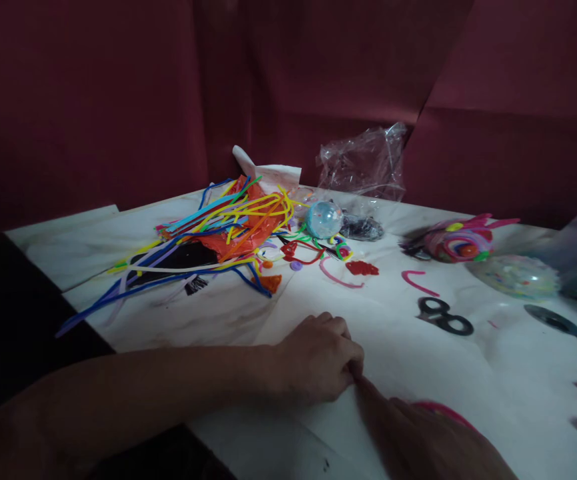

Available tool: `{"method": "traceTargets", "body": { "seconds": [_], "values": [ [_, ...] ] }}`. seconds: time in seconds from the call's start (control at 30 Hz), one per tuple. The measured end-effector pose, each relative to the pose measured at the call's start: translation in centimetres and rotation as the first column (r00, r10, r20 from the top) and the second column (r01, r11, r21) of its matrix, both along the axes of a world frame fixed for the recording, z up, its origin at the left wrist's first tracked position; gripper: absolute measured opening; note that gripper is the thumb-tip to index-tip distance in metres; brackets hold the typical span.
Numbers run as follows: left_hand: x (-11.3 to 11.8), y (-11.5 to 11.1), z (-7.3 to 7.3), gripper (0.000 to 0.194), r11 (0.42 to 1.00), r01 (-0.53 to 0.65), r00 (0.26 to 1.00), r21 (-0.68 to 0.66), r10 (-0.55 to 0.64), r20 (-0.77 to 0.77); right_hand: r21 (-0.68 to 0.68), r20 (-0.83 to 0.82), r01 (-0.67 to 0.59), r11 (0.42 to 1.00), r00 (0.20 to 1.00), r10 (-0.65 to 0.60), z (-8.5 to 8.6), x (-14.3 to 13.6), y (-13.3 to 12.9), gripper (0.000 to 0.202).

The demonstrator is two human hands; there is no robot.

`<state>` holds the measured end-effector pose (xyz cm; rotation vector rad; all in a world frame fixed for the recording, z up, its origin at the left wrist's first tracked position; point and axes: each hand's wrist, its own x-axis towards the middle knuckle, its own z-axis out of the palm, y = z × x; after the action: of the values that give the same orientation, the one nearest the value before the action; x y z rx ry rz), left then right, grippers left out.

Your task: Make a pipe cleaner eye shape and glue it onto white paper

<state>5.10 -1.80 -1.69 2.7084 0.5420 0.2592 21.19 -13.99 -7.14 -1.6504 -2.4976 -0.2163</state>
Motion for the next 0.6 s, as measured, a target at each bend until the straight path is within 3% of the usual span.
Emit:
{"method": "traceTargets", "body": {
  "seconds": [0.13, 0.27, 0.37, 0.53, 0.6],
  "values": [
    [0.0, -0.1, 0.0, 0.01, 1.0, 0.01, 1.0, 0.014, -0.01, -0.003, -0.023, 0.039, -0.009, 1.0, 0.999, 0.01, 0.4, -0.2, 0.1, 0.034],
    [0.0, 0.1, 0.4, 0.009, 1.0, 0.029, 1.0, 0.003, -0.029, -0.009, -0.022, 0.08, -0.055, 0.998, 0.995, 0.056, 1.2, -0.1, 0.0, 0.052],
    [-0.3, 0.6, 1.4, 0.013, 0.998, 0.054, 0.998, -0.031, -0.055, -0.024, 0.027, 0.112, -0.083, 0.996, 0.99, 0.08, 1.7, -0.2, 0.0, 0.042],
    [-2.5, 1.2, 2.7, 0.029, 0.99, 0.135, 0.987, -0.029, -0.137, -0.085, 0.114, 0.133, -0.078, 0.99, 0.989, 0.063, 2.1, -0.7, 0.2, 0.031],
    [-3.9, 0.9, 2.7, 0.054, 0.983, 0.185, 0.972, 0.003, -0.182, -0.148, 0.152, 0.142, -0.07, 0.986, 0.989, 0.049, 2.2, -0.8, 0.1, 0.033]
  ]
}}
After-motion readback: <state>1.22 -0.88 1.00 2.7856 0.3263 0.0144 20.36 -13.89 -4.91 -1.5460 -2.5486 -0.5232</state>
